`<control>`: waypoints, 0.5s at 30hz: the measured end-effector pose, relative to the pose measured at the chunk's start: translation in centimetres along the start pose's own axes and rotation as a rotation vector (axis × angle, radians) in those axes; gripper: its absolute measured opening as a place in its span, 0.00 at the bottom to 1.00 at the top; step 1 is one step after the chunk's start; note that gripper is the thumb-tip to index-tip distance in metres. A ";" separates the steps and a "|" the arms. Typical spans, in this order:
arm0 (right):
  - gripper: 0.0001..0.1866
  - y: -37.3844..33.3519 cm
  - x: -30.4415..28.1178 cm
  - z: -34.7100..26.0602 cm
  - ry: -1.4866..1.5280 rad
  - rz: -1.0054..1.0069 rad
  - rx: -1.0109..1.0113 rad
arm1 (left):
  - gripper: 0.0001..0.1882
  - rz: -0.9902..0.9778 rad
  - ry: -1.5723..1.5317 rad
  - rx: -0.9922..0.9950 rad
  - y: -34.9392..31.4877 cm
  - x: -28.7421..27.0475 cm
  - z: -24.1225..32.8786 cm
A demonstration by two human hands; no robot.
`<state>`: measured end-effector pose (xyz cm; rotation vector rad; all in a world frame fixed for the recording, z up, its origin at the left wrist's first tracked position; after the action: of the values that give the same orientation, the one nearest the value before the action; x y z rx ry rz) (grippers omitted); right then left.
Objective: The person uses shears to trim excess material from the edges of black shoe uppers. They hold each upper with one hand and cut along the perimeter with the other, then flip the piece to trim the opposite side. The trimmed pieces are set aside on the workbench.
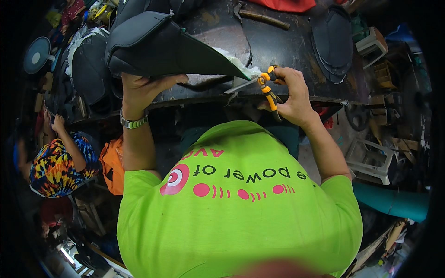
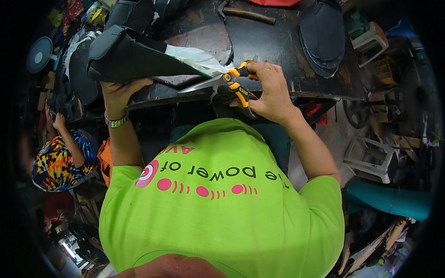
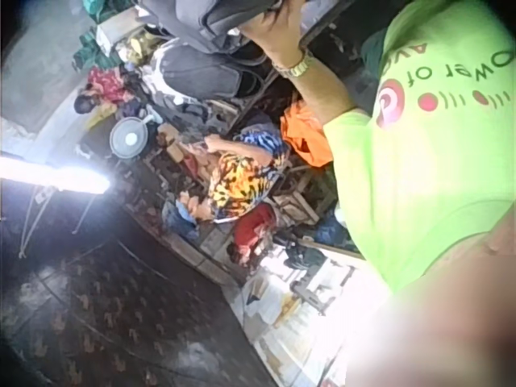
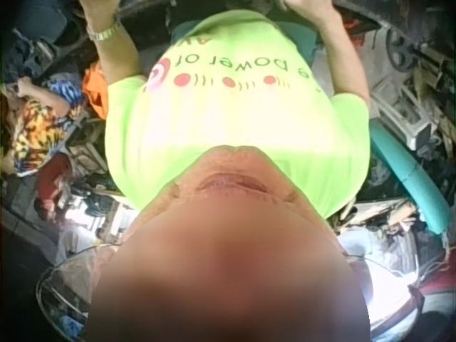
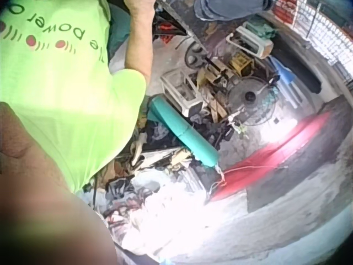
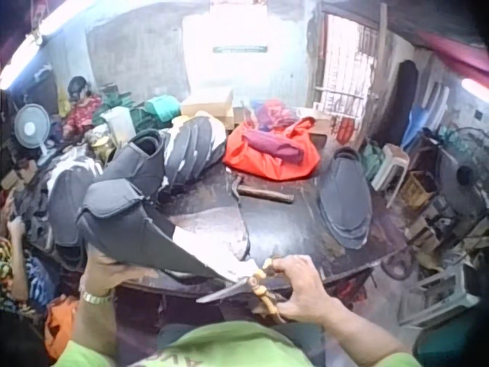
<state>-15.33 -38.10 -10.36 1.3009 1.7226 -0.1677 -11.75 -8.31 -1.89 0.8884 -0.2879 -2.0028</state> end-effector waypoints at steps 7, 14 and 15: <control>0.37 -0.5 0.5 1.0 0.163 -0.079 0.121 | 0.17 0.082 -0.097 0.011 -0.2 0.2 -1.7; 0.39 -0.2 0.6 0.8 0.205 -0.228 0.110 | 0.18 0.061 -0.192 -0.033 -0.8 0.8 -2.8; 0.39 -0.3 0.7 1.1 0.247 -0.259 0.148 | 0.17 0.056 -0.208 0.003 -0.7 1.0 -2.7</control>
<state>-14.92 -38.34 -11.59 1.2403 2.1238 -0.2988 -10.72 -8.31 -4.65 0.6668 -0.4284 -2.0452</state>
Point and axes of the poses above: each hand's wrist, its own y-axis towards the middle knuckle, its own x-axis out of the palm, z = x × y, the point moved 7 cm from there along y, towards the middle knuckle, and after that the axes turned 10 degrees about -z, right-handed, at the moved point
